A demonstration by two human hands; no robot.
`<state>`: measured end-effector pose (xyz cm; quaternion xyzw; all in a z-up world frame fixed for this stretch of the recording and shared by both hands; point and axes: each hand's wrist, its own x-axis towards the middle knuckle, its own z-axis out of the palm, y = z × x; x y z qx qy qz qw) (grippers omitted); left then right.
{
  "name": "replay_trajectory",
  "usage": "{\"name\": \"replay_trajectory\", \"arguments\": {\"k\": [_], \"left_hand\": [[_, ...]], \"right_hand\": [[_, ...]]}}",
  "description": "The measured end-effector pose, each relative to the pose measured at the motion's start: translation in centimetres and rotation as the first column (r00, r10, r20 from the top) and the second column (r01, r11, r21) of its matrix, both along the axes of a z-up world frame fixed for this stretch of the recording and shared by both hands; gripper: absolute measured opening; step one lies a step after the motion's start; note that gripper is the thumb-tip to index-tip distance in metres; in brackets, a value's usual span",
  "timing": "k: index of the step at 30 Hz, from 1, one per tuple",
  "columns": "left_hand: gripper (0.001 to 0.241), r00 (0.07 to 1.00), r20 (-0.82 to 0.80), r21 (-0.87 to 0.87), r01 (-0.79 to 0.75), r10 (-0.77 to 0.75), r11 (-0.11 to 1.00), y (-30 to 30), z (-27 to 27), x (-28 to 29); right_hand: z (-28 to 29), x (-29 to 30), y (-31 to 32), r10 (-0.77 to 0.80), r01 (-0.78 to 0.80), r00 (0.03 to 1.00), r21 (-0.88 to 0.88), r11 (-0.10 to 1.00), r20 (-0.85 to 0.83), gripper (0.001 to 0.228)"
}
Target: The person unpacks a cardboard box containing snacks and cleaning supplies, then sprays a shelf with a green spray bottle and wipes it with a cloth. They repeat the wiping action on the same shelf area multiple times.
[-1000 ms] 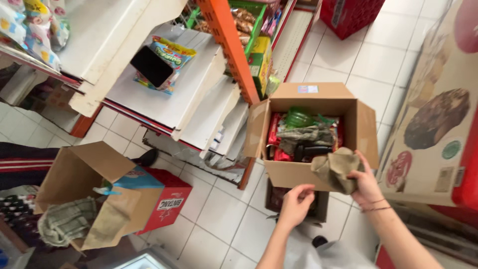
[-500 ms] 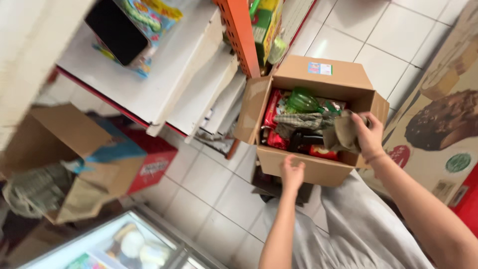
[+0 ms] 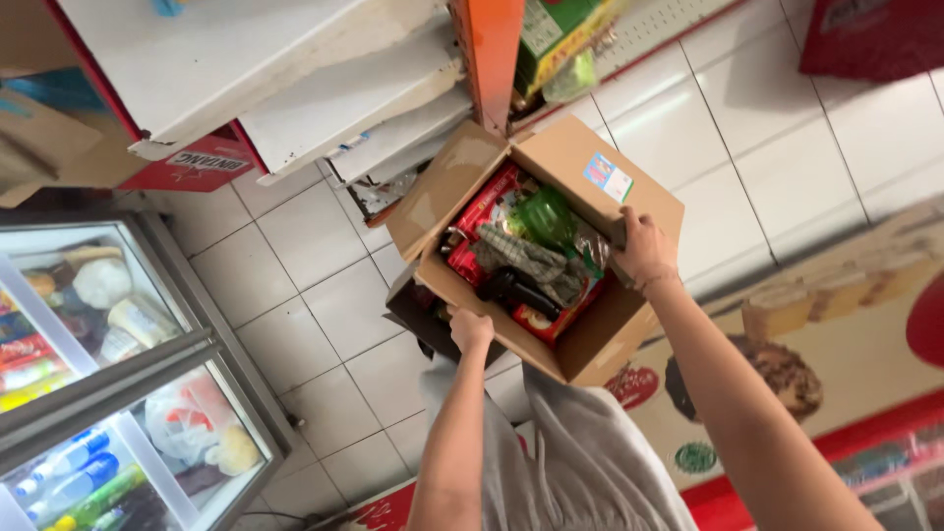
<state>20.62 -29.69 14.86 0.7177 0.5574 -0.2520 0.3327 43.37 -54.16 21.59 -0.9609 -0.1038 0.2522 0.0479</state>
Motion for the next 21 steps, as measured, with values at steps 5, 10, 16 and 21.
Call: {"name": "replay_trajectory", "arguments": {"k": [5,10,16,21], "left_hand": [[0.058,0.993,-0.027,0.048,-0.116,0.117,0.992,-0.5,-1.7,0.6],[0.062,0.994,-0.03,0.012,-0.108,0.109,0.994,0.6,-2.5,0.4],[0.059,0.993,-0.02,-0.017,-0.121,0.12,0.993,1.8,-2.8,0.3],[0.056,0.994,0.02,0.02,-0.108,0.108,0.994,2.2,-2.3,1.1]], "right_hand": [[-1.7,0.7,-0.4,-0.011,0.004,0.998,-0.112,0.994,-0.059,0.054],[-3.3,1.3,0.4,0.038,-0.038,0.999,-0.094,0.995,0.005,0.041],[-5.1,1.2,1.2,0.073,-0.067,0.995,-0.085,0.994,0.066,0.024],[-5.4,2.1,1.2,0.115,-0.11,0.992,-0.094,0.989,0.05,0.03]]}}
